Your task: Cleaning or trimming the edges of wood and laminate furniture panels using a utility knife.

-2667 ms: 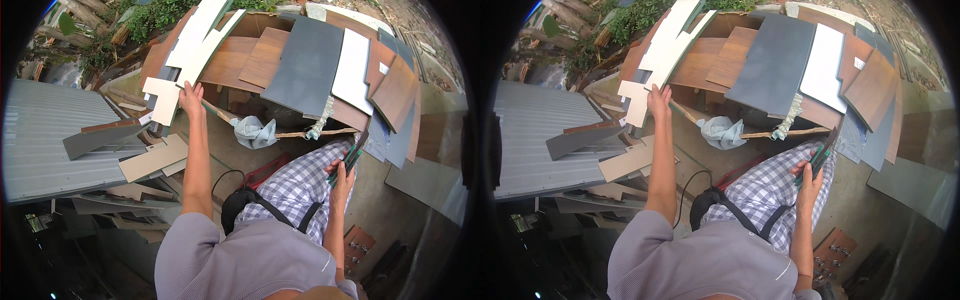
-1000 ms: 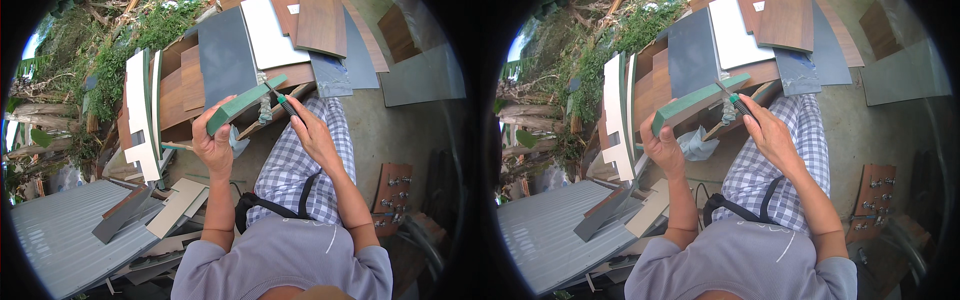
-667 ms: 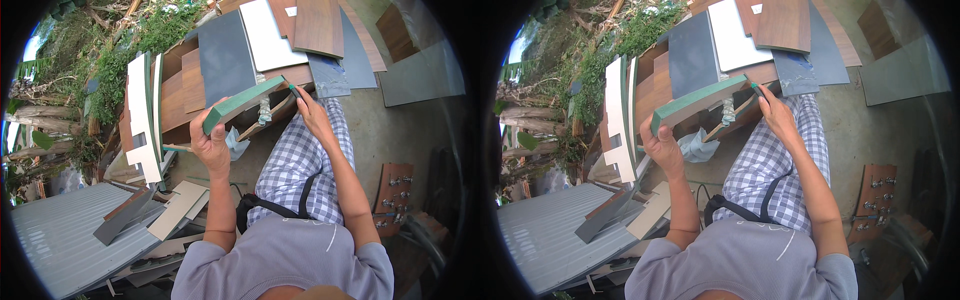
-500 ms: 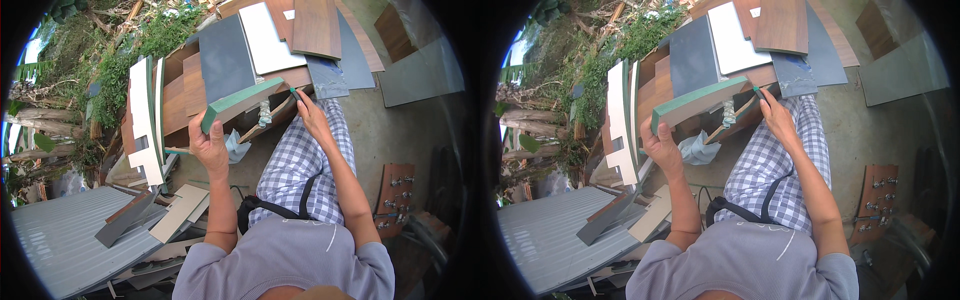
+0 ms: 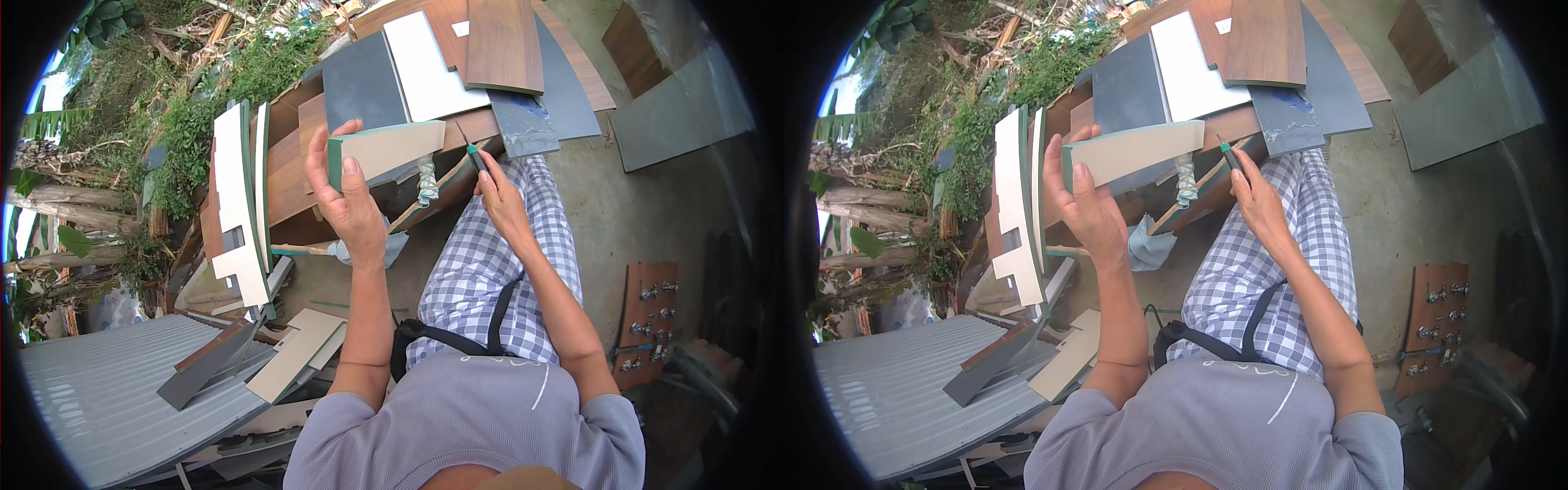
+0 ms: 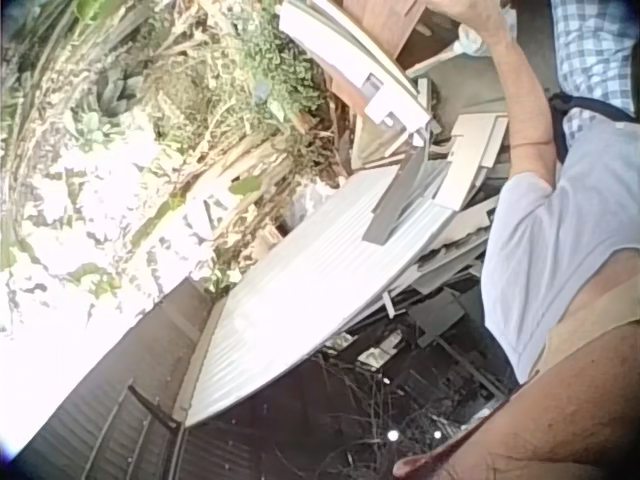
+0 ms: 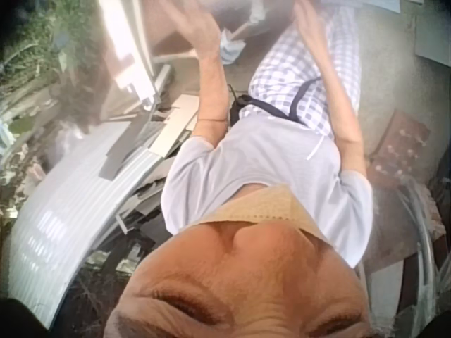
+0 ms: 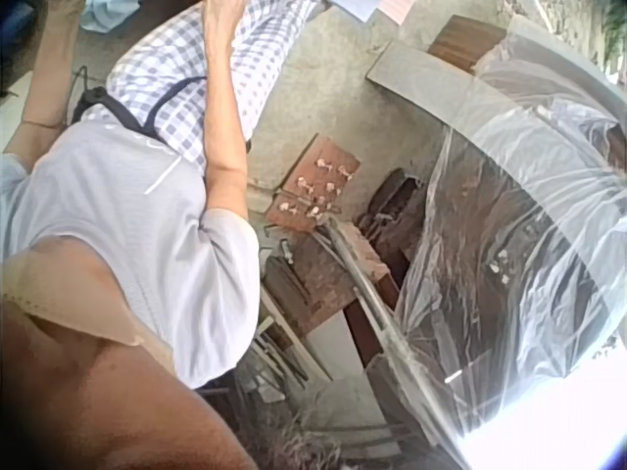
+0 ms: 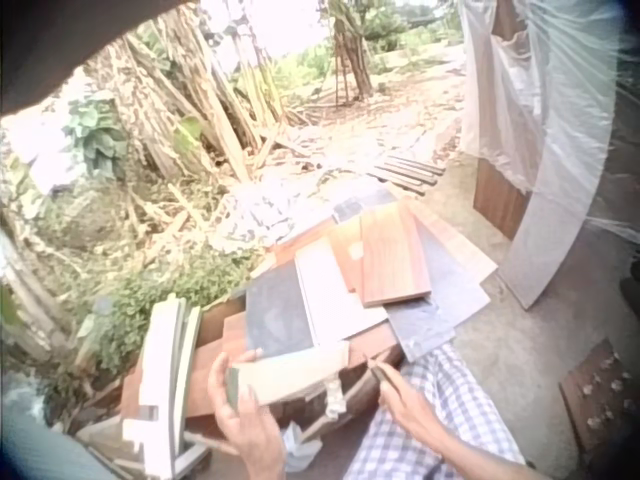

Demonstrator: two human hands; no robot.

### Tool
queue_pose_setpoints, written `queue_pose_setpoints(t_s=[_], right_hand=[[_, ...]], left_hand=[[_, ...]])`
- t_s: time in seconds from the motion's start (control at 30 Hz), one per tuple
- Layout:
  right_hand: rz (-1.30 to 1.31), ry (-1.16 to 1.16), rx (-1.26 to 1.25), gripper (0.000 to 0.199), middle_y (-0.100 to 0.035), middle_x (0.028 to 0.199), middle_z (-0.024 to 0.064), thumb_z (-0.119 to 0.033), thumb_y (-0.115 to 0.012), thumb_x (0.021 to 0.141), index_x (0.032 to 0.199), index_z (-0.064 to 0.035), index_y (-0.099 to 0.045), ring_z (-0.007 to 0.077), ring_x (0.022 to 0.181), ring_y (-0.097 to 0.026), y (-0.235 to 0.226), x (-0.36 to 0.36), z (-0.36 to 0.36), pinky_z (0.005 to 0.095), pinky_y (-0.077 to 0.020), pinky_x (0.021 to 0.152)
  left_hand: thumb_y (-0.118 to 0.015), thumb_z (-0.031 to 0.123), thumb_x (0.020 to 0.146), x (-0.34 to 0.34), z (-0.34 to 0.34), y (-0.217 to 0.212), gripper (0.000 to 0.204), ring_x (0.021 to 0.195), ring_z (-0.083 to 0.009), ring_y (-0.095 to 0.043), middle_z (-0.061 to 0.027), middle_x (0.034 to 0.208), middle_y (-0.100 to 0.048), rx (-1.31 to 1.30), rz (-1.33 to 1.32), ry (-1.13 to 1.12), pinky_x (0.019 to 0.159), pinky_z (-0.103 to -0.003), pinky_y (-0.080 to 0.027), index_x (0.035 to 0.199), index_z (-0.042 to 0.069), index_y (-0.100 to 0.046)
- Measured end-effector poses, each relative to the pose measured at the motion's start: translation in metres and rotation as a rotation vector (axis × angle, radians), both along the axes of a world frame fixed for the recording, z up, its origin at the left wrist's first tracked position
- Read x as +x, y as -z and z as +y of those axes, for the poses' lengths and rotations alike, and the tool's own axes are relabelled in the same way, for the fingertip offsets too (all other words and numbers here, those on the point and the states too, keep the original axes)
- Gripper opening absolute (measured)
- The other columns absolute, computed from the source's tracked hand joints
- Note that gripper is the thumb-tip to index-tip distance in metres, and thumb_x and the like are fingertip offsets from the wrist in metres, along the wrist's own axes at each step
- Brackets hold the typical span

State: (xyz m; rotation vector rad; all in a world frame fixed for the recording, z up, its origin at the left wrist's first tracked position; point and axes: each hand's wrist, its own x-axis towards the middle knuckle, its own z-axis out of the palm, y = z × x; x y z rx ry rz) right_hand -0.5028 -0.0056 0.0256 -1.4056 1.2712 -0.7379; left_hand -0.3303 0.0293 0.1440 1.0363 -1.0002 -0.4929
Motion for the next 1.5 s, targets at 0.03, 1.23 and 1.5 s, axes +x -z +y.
queue_pose_setpoints(t_s=[0.03, 1.23, 1.5], right_hand=[[-0.029, 0.012, -0.006, 0.047, -0.059, 0.076, 0.0082, -0.037, -0.039, 0.096, 0.137, -0.0155, -0.040, 0.0211, 0.074, -0.059, 0.000, -0.001, 0.001, 0.0352, -0.0457, 0.069], [0.108, 0.023, -0.710, 0.053, -0.056, 0.084, 0.0079, -0.011, -0.069, 0.075, 0.126, -0.0152, -0.055, 0.0206, 0.068, -0.058, -0.146, -0.028, 0.055, 0.0331, -0.0476, 0.058], [0.236, 0.043, -0.724, 0.054, -0.055, 0.082, 0.0061, -0.013, -0.070, 0.075, 0.127, -0.0186, -0.055, 0.0181, 0.064, -0.056, -0.137, -0.022, 0.055, 0.0312, -0.0472, 0.054]], left_hand=[[-0.047, 0.016, 0.089, -0.001, -0.001, -0.001, 0.050, 0.123, -0.0304, -0.043, -0.0212, 0.127, -0.044, -0.013, 0.011, 0.023, 0.107, -0.044, -0.031, 0.135, 0.003, -0.031], [-0.085, 0.009, 0.060, -0.045, -0.043, 0.010, 0.069, 0.084, -0.0134, -0.054, -0.0048, 0.097, -0.051, -0.019, -0.598, -0.034, 0.070, -0.027, -0.049, 0.115, 0.006, -0.044], [-0.085, 0.012, 0.063, -0.059, -0.042, 0.017, 0.062, 0.081, -0.0146, -0.055, -0.0066, 0.096, -0.051, -0.004, -0.488, -0.076, 0.063, -0.028, -0.051, 0.108, 0.005, -0.043]])
